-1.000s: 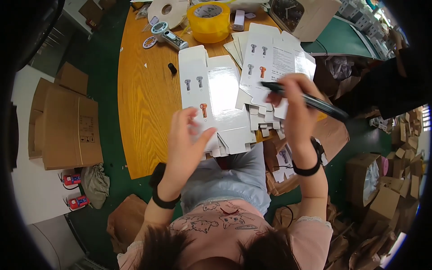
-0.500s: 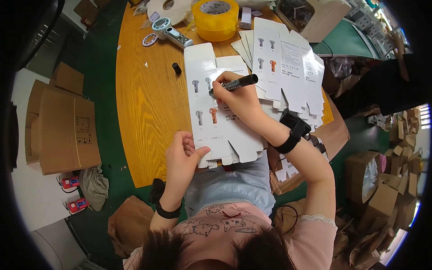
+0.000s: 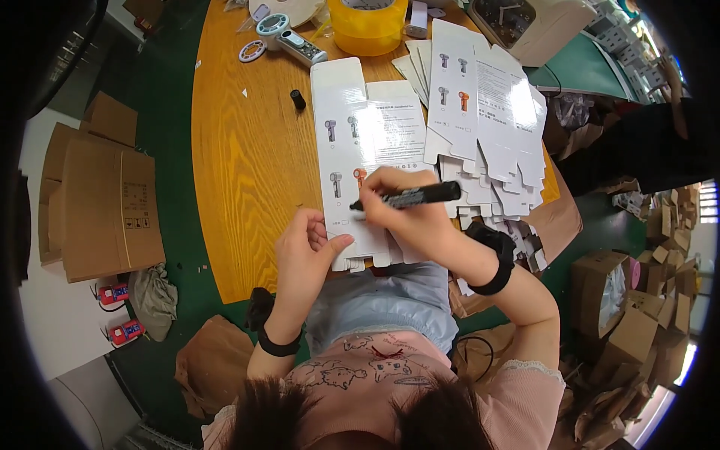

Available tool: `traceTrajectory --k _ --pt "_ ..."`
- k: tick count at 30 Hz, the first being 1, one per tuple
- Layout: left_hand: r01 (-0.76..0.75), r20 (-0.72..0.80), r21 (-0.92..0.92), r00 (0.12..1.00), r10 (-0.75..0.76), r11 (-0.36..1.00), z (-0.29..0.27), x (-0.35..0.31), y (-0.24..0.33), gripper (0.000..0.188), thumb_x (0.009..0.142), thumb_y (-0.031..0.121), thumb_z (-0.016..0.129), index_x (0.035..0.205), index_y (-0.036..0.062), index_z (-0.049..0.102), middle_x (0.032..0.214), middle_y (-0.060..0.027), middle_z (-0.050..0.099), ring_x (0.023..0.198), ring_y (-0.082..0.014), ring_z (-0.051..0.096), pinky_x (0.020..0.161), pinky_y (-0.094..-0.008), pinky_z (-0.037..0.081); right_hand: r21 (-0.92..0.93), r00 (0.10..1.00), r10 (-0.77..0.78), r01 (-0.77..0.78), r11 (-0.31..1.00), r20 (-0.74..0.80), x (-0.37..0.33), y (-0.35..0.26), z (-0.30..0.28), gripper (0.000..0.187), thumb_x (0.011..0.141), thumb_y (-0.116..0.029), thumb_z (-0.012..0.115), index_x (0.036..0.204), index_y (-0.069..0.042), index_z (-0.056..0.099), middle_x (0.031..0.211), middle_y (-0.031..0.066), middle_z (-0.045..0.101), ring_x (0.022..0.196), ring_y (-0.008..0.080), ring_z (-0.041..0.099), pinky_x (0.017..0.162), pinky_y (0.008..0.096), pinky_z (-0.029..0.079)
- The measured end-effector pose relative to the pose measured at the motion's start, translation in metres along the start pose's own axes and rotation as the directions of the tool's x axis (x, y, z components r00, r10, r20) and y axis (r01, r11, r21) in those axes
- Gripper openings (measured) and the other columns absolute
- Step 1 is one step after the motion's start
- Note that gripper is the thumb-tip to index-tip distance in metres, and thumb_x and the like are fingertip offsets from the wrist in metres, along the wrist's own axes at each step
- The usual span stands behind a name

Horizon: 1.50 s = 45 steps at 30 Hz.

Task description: The person picks up a stack of flat cardboard boxes from a bag on the floor and places them on a table. They use a marker to mark each box one at a time before gathering the entire stack.

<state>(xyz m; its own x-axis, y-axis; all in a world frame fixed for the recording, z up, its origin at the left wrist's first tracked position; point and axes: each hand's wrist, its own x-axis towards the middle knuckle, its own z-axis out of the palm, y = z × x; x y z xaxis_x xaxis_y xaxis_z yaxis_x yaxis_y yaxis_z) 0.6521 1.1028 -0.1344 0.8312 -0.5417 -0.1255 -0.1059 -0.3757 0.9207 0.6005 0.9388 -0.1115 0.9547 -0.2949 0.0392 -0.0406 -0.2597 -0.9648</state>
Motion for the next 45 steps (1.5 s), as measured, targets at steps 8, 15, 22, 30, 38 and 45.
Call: traceTrajectory --k 8,15,22,30,38,45 --pt "-0.018 -0.001 0.025 1.000 0.018 1.000 0.003 0.000 0.001 0.028 0.069 0.007 0.068 0.084 -0.0029 0.047 0.069 -0.0086 0.050 0.056 -0.0156 0.049 0.052 -0.0269 0.042 -0.188 0.992 -0.064 0.084 0.979 0.110 -0.005 0.004 0.011 0.012 0.075 -0.010 0.057 0.074 0.002 0.057 0.058 0.0051 0.056 0.052 0.0074 0.050 0.048 0.0207 0.040" --pt "0.003 -0.023 0.009 1.000 -0.003 1.000 -0.003 -0.001 -0.002 0.027 0.069 0.003 0.067 0.086 -0.0030 0.048 0.069 -0.0077 0.053 0.056 -0.0132 0.050 0.052 -0.0253 0.042 -0.282 0.956 -0.235 0.180 0.942 -0.173 -0.001 0.000 -0.023 0.018 0.080 -0.013 0.056 0.090 0.002 0.054 0.067 0.0074 0.056 0.058 0.0110 0.050 0.055 0.0223 0.041" --pt "0.068 -0.038 -0.375 0.995 -0.088 0.924 -0.033 -0.009 0.008 0.025 0.072 -0.001 0.063 0.092 -0.0041 0.049 0.080 -0.0077 0.057 0.068 -0.0106 0.056 0.060 -0.0212 0.045 -0.555 0.881 -0.250 -0.017 0.832 -0.402 -0.014 0.039 -0.096 0.019 0.083 -0.012 0.052 0.097 0.001 0.051 0.084 0.0088 0.056 0.071 0.0101 0.049 0.066 0.0221 0.040" --pt "-0.006 0.073 -0.567 0.996 0.058 0.824 0.005 0.028 0.086 0.038 0.074 0.007 0.065 0.104 -0.0063 0.045 0.093 -0.0131 0.055 0.082 -0.0165 0.058 0.069 -0.0243 0.047 -0.066 0.478 -0.326 0.483 0.873 -0.816 -0.039 -0.013 -0.112 0.016 0.087 -0.014 0.043 0.091 0.000 0.050 0.089 0.0139 0.058 0.073 0.0148 0.054 0.073 0.0259 0.041" --pt "-0.323 -0.109 0.171 0.933 0.344 0.931 0.012 0.003 0.032 0.044 0.070 0.007 0.068 0.106 -0.0036 0.045 0.101 -0.0114 0.048 0.085 -0.0113 0.051 0.064 -0.0219 0.045 -0.080 0.801 -0.379 0.388 0.918 -0.463 -0.022 -0.023 -0.077 0.013 0.085 -0.010 0.046 0.088 0.002 0.050 0.075 0.0112 0.059 0.066 0.0140 0.058 0.060 0.0229 0.044" --pt "0.025 0.018 0.033 1.000 -0.026 0.999 0.005 -0.007 0.001 0.038 0.067 0.008 0.070 0.095 -0.0019 0.045 0.075 -0.0076 0.051 0.061 -0.0126 0.049 0.055 -0.0239 0.042 0.175 0.999 -0.011 0.019 0.984 -0.046 0.037 0.008 -0.016 0.012 0.081 -0.010 0.054 0.079 0.002 0.054 0.061 0.0032 0.056 0.055 0.0064 0.054 0.050 0.0174 0.041"
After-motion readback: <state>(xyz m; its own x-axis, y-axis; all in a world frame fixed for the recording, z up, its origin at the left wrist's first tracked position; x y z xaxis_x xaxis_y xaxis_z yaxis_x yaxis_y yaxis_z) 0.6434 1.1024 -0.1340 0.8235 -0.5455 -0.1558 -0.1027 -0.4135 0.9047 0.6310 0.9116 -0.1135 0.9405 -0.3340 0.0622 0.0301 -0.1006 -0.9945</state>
